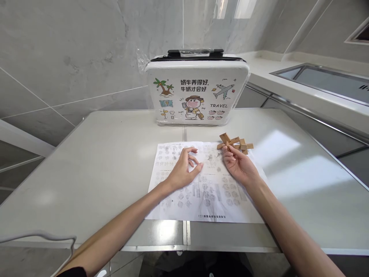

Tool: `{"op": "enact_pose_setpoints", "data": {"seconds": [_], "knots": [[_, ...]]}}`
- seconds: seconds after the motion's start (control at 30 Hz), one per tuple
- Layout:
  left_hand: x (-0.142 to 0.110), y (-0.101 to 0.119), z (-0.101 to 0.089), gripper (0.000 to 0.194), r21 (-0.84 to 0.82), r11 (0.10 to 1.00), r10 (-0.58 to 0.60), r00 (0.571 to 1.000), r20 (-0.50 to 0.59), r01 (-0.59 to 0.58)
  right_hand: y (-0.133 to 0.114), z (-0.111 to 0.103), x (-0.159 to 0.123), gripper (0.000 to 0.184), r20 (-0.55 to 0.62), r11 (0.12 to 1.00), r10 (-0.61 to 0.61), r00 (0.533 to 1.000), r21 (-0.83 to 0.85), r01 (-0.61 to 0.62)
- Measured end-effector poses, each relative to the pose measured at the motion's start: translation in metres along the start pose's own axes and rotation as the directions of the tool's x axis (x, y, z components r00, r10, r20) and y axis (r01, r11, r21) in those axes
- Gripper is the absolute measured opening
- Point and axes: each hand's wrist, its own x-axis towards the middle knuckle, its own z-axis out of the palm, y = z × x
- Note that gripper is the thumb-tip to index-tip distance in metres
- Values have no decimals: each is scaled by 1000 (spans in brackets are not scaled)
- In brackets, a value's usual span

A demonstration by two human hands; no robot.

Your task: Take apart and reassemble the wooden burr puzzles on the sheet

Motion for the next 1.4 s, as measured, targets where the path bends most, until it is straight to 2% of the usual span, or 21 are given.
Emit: {"op": "enact_pose_setpoints", "data": {"seconds": [0.1, 0.2, 0.27, 0.33, 0.47, 0.57, 1.4], "knots": [[0, 0, 0, 41, 4, 1000, 12, 1000, 1, -12, -2, 0, 0, 19, -3, 1000, -3, 1000, 15, 3], [1, -1, 0, 38, 16, 999, 30, 1000, 3, -30, -4, -2, 1, 12, 24, 999, -4, 1000, -40, 5], [1, -1, 0, 36, 32, 998, 45, 999, 6, -45, -4, -2, 1, 6, 56, 991, 0, 998, -131, 7], [2, -1, 0, 33, 53, 997, 62, 998, 11, -62, -1, -1, 0, 14, 73, 967, 12, 997, -254, 7], [2, 1, 0, 25, 92, 993, 73, 996, 40, -77, 12, 3, -5, 23, 92, 864, 14, 996, -502, 34], [2, 2, 0, 21, 100, 992, 65, 996, 66, -71, 17, 5, -8, 24, 140, 808, 35, 990, -587, 54], [2, 5, -1, 18, 156, 983, 80, 990, 112, -97, 17, 4, -7, 28, 131, 799, 22, 991, -599, 61]]}}
